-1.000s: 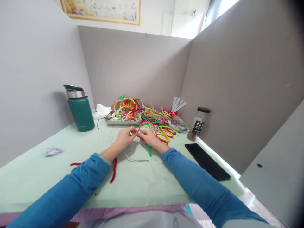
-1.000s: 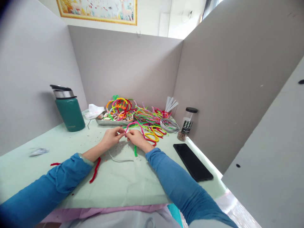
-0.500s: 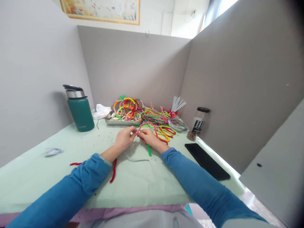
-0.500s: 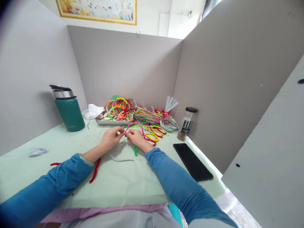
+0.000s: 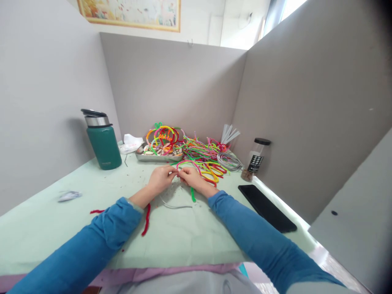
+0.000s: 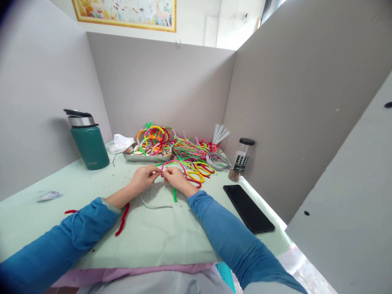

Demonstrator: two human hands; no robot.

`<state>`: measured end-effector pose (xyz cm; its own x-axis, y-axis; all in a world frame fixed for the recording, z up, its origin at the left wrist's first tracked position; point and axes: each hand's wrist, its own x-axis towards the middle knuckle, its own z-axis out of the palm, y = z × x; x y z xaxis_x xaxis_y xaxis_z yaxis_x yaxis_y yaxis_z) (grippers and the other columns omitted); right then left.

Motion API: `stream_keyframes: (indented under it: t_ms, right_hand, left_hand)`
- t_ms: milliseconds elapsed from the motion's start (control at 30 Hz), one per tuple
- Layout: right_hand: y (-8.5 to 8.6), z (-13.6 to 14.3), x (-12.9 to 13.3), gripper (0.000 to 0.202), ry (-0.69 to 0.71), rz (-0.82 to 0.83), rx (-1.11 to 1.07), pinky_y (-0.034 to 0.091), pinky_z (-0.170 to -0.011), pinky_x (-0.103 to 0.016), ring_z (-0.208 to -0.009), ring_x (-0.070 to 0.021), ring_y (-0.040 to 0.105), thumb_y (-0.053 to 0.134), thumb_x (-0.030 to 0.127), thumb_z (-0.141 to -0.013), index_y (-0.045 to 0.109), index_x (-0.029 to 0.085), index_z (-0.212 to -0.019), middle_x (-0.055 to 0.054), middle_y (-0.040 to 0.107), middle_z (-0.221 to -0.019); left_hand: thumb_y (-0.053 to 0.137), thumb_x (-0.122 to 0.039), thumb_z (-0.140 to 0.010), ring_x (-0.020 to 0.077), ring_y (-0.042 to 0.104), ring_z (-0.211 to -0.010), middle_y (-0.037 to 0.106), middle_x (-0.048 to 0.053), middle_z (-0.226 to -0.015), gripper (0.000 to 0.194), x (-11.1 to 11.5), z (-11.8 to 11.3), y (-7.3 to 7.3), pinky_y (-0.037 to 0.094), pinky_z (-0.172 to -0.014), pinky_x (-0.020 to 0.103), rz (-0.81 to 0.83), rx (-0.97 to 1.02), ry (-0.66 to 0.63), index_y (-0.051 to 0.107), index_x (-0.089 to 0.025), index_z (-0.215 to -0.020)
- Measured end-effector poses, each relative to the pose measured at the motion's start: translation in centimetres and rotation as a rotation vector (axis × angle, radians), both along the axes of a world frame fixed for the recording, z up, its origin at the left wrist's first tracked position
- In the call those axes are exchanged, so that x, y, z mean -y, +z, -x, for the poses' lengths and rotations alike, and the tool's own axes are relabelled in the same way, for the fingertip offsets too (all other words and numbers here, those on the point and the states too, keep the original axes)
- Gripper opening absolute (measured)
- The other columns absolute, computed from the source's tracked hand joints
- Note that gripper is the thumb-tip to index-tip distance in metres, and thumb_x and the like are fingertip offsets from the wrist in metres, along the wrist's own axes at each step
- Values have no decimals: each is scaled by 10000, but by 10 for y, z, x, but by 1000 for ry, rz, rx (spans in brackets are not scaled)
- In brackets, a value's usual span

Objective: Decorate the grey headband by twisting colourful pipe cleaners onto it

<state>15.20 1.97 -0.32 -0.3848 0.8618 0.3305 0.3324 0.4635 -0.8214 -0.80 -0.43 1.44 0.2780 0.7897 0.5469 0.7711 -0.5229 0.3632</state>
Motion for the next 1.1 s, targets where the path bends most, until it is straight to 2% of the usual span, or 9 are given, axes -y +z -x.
stream_keyframes:
  t_ms: [233, 400, 667, 833, 967, 1100]
  right_hand:
    - [0, -1, -2, 238, -2, -3, 9, 280, -460, -189, -460, -69, 396, 463, 278, -775, 525, 147, -586, 33, 469, -489]
    - [-1, 0, -2, 239, -15, 5, 16, 271, -446, -191, -447, -73, 390, 461, 288, -769, 525, 153, -582, 34, 463, -476]
    - [-4, 0, -4, 302, -35, -116, 91, 274, -488, -202, -490, -89, 413, 432, 301, -804, 530, 155, -559, 23, 477, -485]
    - [-5, 1, -5, 328, -61, -156, 89, 293, -524, -207, -541, -98, 455, 424, 314, -822, 560, 151, -572, 6, 525, -541]
    - [-6, 1, -5, 382, -81, -123, 64, 295, -510, -204, -508, -88, 447, 402, 358, -839, 574, 143, -574, 0, 530, -538]
    - [-8, 1, -6, 405, -46, -66, 14, 293, -479, -201, -464, -77, 432, 357, 394, -861, 597, 138, -659, -2, 557, -575]
  left_hand:
    - [504, -285, -784, 125, 557, -687, 669, 38, -853, 228, -2, 1, -2, 379, -635, 205, -20, -11, -39, 694, -215, -889]
    - [507, -300, -778, 134, 560, -710, 673, 35, -862, 230, -3, 1, -3, 383, -644, 212, -1, -19, -18, 697, -225, -882]
    - [497, -306, -772, 146, 574, -716, 684, 35, -869, 238, -5, 0, -4, 381, -637, 218, 29, -73, 25, 695, -224, -877]
    - [479, -281, -783, 154, 578, -723, 685, 40, -838, 237, -2, -1, -3, 372, -639, 218, 17, -83, 2, 696, -216, -849]
    - [477, -272, -785, 142, 566, -686, 680, 32, -795, 225, 0, -2, 0, 359, -620, 209, 15, -82, 2, 689, -211, -826]
    - [468, -269, -788, 134, 551, -650, 674, 28, -765, 227, 1, -3, 1, 345, -597, 209, 18, -76, 3, 681, -200, -819]
